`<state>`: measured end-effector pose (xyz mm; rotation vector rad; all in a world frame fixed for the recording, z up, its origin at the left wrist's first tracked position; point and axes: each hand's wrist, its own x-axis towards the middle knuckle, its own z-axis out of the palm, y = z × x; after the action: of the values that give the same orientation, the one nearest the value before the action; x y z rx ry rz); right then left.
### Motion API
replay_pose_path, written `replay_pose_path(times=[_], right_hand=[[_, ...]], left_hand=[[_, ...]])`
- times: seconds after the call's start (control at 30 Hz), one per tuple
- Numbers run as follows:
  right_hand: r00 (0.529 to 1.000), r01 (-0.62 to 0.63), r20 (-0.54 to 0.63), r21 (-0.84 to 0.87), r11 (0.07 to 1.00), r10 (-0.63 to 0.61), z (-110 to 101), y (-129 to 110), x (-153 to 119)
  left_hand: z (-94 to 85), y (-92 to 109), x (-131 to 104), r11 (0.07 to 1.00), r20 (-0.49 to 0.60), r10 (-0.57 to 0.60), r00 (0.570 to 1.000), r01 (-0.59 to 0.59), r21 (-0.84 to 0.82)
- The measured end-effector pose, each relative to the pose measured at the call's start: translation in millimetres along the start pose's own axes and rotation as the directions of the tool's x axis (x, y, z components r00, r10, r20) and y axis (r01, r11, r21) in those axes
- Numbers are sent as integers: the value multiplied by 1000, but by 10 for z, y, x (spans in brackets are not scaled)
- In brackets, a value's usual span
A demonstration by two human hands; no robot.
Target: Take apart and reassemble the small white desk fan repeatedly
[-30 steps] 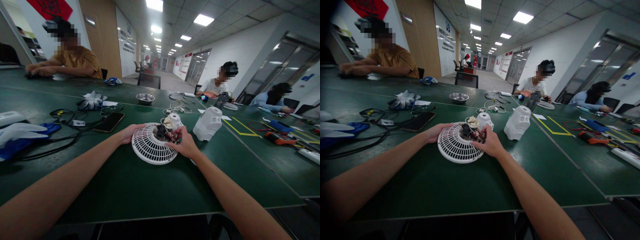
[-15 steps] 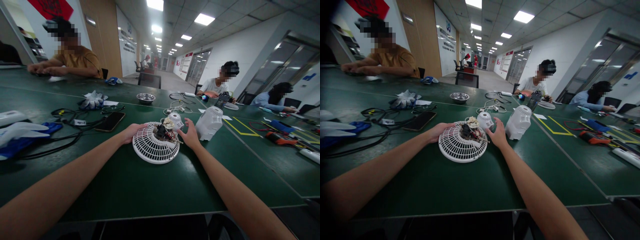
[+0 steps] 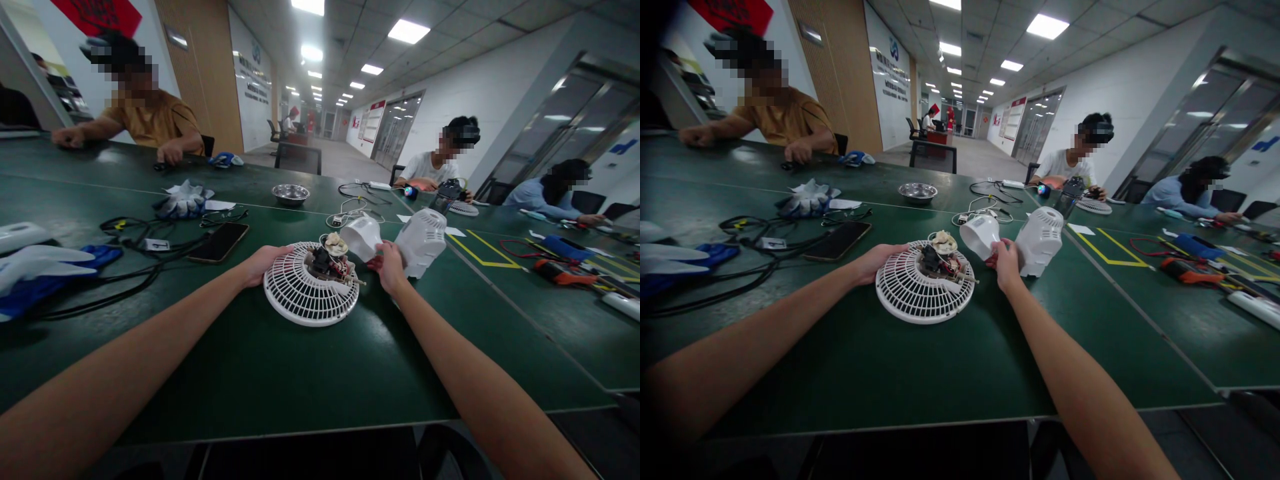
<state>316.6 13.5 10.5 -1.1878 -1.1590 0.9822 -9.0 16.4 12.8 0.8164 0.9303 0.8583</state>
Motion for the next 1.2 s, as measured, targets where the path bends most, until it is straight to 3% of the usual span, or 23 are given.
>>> replay_pose_path(times=[0.1, 0.17, 0.23, 0.37, 0.5, 0.57, 0.63, 0.7, 0.77, 0.83, 0.9, 1.03, 1.2], right_hand=[[984, -175, 86, 253, 952, 158, 78, -175, -166], [981, -180, 140, 355, 917, 138, 164, -288, -305], [990, -81, 140, 373, 924, 30, 248, -371, -433], [958, 207, 177, 127, 970, -228, 316, -425, -609], [891, 377, 318, -120, 918, -325, 295, -410, -693], [861, 448, 357, -197, 872, -361, 292, -416, -714], [836, 500, 395, -260, 826, -382, 294, -434, -723], [822, 526, 415, -292, 799, -390, 295, -450, -720], [816, 535, 427, -301, 789, -390, 287, -458, -708], [818, 531, 430, -310, 789, -381, 272, -458, -693], [827, 516, 429, -319, 795, -365, 258, -458, -683], [834, 492, 442, -328, 806, -330, 262, -468, -694], [844, 481, 440, -373, 793, -305, 319, -478, -737]], left_hand=[[-2, -6, -1, 1000, -9, 11, 1000, -11, 16], [0, -7, -5, 1000, -2, 7, 1000, -7, 11], [1, -7, -7, 1000, 13, 4, 1000, -4, 0], [4, -16, 2, 999, 16, 37, 999, -37, -14], [4, -42, 30, 997, -8, 76, 997, -76, 21], [3, -49, 34, 983, -54, 152, 987, -145, 111], [16, -41, 9, 925, -120, 306, 945, -265, 274], [55, -18, -56, 788, -127, 502, 856, -392, 475], [127, 13, -152, 595, -18, 641, 767, -482, 643], [215, 39, -257, 455, 71, 688, 722, -506, 733], [293, 51, -342, 362, 140, 691, 709, -508, 782], [342, 36, -402, 345, 285, 617, 734, -577, 740], [301, 43, -373, 307, 321, 559, 764, -551, 776]])
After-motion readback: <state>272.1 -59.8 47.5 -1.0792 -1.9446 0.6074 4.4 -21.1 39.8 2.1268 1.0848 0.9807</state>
